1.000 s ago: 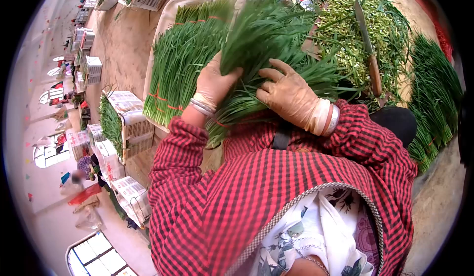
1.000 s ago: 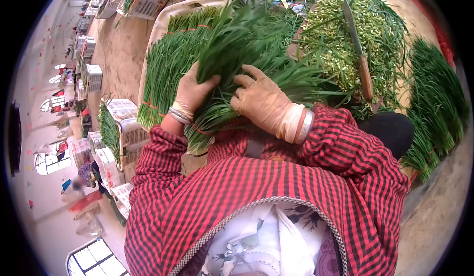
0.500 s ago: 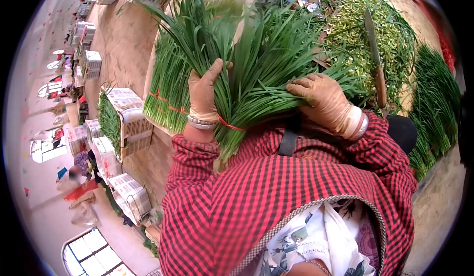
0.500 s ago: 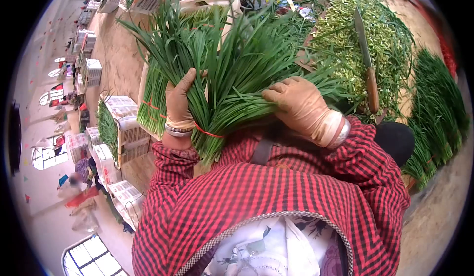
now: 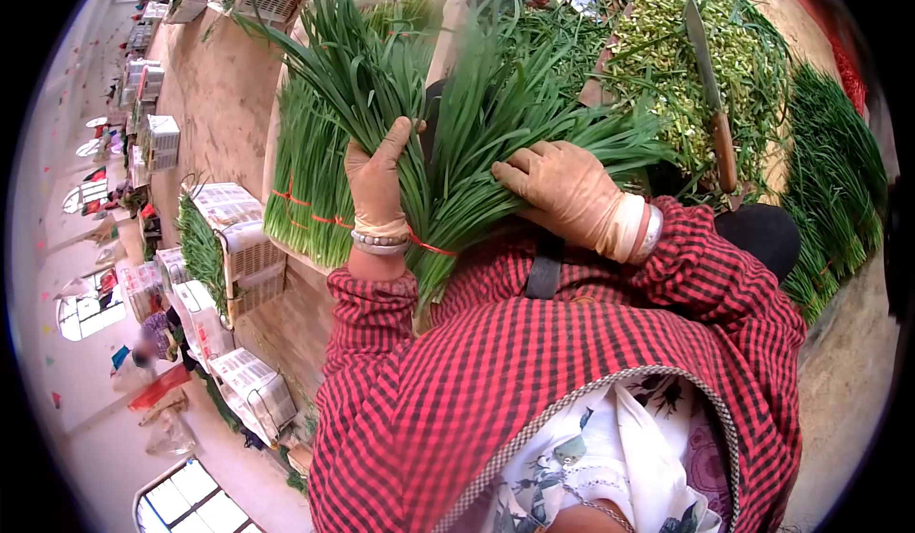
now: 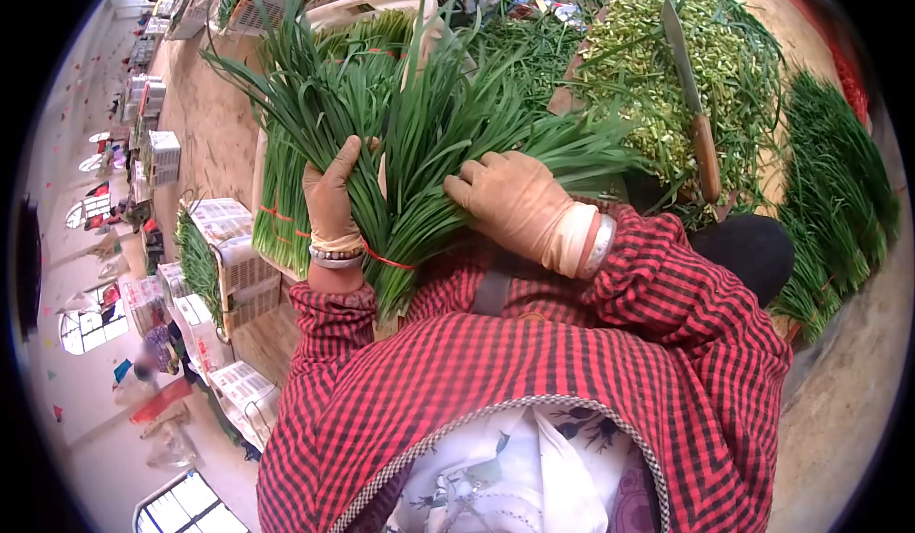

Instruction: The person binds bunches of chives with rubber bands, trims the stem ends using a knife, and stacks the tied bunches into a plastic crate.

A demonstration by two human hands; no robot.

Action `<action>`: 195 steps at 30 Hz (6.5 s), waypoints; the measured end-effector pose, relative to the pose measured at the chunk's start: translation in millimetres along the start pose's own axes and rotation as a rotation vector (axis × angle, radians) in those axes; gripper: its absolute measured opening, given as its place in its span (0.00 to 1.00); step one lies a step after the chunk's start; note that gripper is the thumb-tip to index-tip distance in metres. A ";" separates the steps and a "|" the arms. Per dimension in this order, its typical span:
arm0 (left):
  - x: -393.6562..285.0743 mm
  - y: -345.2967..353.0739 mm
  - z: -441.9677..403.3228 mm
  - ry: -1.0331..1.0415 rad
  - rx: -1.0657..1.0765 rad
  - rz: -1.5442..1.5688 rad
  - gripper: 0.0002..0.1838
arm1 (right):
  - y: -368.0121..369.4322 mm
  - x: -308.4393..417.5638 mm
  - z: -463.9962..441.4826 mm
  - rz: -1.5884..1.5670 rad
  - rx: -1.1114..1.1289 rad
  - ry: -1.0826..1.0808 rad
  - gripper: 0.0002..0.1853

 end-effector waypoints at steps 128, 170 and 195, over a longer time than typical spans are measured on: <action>29.2 128.2 -51.4 0.040 0.500 0.769 0.50 | -143.1 -60.9 -6.7 -0.484 -0.341 0.173 0.48; 42.1 144.7 -17.3 -0.039 0.499 0.476 0.32 | -147.3 -79.6 -5.0 -0.974 -0.538 0.337 0.06; 46.1 159.6 -10.0 -0.158 0.540 0.500 0.28 | -182.2 -68.6 -1.2 -0.023 -0.326 0.325 0.20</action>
Point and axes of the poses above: each hand's wrist, its own z-axis away from the middle knuckle, its own y-axis out of the palm, x = y × z, the point moved 8 cm from there along -z, towards the middle knuckle, and after that the axes turned 9 degrees about x, right-handed, at the moved point
